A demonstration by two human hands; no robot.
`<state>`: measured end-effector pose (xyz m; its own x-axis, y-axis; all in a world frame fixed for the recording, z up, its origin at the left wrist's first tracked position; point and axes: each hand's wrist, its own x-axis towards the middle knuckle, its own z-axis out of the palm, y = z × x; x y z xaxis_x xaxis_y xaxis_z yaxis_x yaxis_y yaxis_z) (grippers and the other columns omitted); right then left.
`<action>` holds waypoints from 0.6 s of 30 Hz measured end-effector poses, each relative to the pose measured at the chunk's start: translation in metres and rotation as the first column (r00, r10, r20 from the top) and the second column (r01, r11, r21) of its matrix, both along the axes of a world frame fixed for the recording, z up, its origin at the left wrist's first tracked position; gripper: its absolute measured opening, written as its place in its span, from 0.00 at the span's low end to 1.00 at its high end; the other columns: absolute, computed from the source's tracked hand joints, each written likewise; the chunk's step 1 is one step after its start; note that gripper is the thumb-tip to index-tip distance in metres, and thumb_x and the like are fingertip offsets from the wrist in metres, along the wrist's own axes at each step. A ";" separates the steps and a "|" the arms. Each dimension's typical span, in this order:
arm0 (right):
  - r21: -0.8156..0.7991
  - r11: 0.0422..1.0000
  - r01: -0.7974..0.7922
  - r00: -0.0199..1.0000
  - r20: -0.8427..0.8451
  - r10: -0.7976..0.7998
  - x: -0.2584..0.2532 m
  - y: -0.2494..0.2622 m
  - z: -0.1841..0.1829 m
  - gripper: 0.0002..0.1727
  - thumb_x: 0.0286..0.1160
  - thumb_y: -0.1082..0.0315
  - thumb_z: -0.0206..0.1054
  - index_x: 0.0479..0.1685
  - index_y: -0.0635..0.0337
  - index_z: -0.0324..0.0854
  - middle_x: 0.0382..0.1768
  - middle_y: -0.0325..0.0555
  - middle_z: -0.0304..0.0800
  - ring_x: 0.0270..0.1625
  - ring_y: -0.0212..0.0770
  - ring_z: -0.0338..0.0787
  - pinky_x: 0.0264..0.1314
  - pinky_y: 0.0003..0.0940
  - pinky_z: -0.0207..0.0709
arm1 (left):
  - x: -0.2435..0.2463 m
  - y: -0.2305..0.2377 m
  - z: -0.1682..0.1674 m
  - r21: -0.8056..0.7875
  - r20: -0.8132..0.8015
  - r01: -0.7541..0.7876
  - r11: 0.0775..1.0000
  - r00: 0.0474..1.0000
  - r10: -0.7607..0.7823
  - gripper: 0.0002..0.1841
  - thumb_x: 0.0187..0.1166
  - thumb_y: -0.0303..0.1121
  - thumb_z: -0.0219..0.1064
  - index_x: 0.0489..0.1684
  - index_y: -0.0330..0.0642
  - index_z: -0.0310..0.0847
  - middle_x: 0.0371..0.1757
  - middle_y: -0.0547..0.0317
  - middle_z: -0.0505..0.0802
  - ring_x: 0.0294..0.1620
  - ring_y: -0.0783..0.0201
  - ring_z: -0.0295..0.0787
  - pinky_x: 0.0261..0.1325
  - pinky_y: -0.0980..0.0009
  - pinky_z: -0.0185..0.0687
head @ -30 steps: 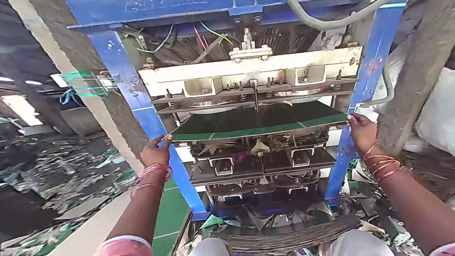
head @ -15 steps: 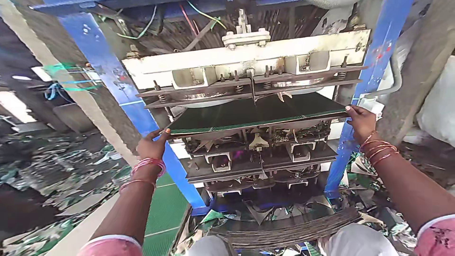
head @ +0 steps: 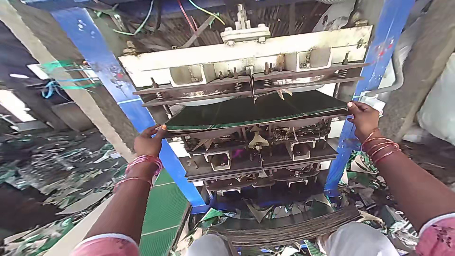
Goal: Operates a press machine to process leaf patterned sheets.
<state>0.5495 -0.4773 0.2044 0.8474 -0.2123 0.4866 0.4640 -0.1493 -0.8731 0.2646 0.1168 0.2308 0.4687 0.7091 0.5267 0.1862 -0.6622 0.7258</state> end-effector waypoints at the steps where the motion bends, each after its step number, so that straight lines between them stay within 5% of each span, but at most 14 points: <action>1: -0.006 1.000 0.000 1.000 -0.005 0.000 -0.002 0.000 0.002 0.25 0.85 0.51 0.66 0.70 0.61 0.81 0.62 0.54 0.87 0.57 0.44 0.86 0.59 0.51 0.80 | 0.000 0.001 0.000 -0.003 0.000 -0.002 1.000 1.000 0.002 0.28 0.87 0.52 0.63 0.75 0.39 0.80 0.69 0.34 0.88 0.73 0.34 0.82 0.76 0.32 0.66; 9: 0.028 1.000 -0.008 1.000 0.026 0.008 -0.010 -0.004 0.005 0.26 0.85 0.52 0.66 0.73 0.60 0.78 0.65 0.52 0.85 0.59 0.42 0.85 0.59 0.49 0.80 | -0.014 -0.004 -0.002 -0.065 0.093 0.036 0.997 0.995 -0.030 0.35 0.85 0.52 0.66 0.84 0.36 0.68 0.74 0.32 0.84 0.71 0.39 0.82 0.75 0.39 0.69; 13: 0.170 0.985 0.026 1.000 0.000 -0.027 -0.039 -0.007 -0.006 0.29 0.88 0.49 0.60 0.77 0.60 0.73 0.70 0.50 0.82 0.65 0.41 0.86 0.64 0.43 0.81 | -0.039 -0.049 -0.025 -0.079 0.235 0.073 0.994 0.971 -0.053 0.39 0.83 0.47 0.69 0.86 0.30 0.58 0.80 0.32 0.76 0.76 0.47 0.78 0.77 0.53 0.72; 15: 0.279 0.960 0.038 0.999 -0.034 -0.030 -0.061 -0.003 -0.024 0.28 0.92 0.47 0.51 0.76 0.61 0.68 0.63 0.44 0.84 0.55 0.34 0.88 0.54 0.35 0.83 | -0.052 -0.081 -0.056 -0.033 0.288 0.139 0.990 0.949 -0.124 0.38 0.82 0.44 0.69 0.83 0.25 0.58 0.75 0.31 0.78 0.73 0.53 0.79 0.75 0.60 0.76; 18: 0.353 0.935 -0.042 0.984 -0.145 0.099 -0.098 0.017 -0.071 0.24 0.95 0.52 0.44 0.69 0.64 0.68 0.46 0.42 0.85 0.42 0.34 0.88 0.45 0.36 0.85 | -0.067 -0.142 -0.113 -0.037 0.171 0.305 0.952 0.940 -0.295 0.35 0.80 0.39 0.69 0.79 0.23 0.63 0.73 0.33 0.81 0.72 0.55 0.81 0.71 0.61 0.80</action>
